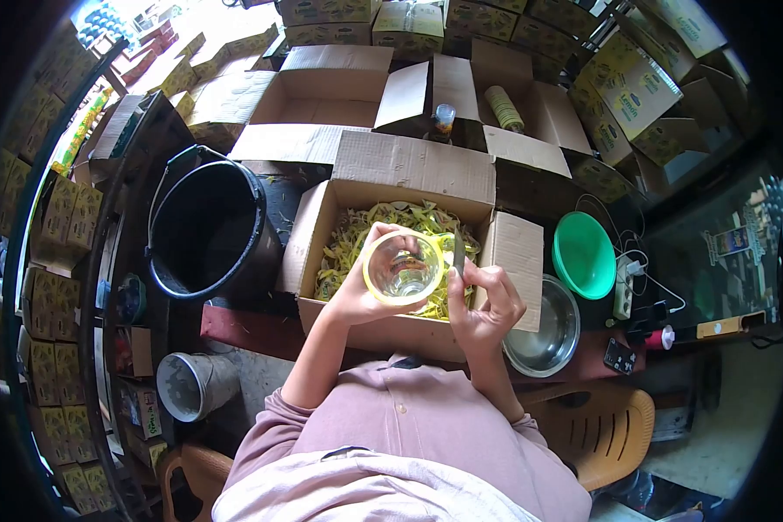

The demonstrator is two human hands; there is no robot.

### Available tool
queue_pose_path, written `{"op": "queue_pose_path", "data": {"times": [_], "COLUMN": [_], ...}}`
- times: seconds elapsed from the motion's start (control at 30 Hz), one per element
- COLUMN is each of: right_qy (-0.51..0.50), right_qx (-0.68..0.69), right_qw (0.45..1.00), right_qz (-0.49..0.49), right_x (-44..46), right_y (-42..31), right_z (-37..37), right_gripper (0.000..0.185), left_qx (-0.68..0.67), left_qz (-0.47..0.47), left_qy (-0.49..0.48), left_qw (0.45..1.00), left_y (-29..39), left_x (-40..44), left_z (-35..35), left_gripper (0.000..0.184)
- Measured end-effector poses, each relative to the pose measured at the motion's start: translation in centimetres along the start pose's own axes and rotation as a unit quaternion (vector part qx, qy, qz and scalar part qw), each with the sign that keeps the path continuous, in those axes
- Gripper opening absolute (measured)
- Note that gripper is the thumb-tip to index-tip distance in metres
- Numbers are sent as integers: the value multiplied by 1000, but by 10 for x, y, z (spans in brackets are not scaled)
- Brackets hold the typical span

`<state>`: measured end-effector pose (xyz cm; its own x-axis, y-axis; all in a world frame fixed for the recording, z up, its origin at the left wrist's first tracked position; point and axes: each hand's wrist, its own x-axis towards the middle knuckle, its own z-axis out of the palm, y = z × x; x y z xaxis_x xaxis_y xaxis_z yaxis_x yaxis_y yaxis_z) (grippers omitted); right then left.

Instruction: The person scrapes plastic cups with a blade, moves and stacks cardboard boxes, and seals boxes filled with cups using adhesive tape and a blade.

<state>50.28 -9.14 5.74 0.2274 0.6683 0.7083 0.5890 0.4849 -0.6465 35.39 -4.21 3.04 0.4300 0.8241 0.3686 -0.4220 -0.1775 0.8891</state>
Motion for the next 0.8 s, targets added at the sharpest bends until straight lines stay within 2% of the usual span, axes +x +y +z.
{"op": "queue_pose_path", "data": {"times": [0.2,0.6,0.8], "right_qy": [11,15,20], "right_qx": [2,-9,-11], "right_qw": [1000,1000,1000], "right_qz": [-6,-3,-12], "right_x": [-6,-6,-7], "right_y": [-2,-7,-7], "right_z": [2,2,1], "right_gripper": [16,17,18], "left_qx": [-60,75,93], "left_qz": [-15,30,36], "left_qy": [33,9,13], "left_qw": [998,997,995], "left_y": [-3,1,2], "left_x": [-4,-6,-5], "left_z": [-1,5,6], "left_gripper": [66,67,68]}}
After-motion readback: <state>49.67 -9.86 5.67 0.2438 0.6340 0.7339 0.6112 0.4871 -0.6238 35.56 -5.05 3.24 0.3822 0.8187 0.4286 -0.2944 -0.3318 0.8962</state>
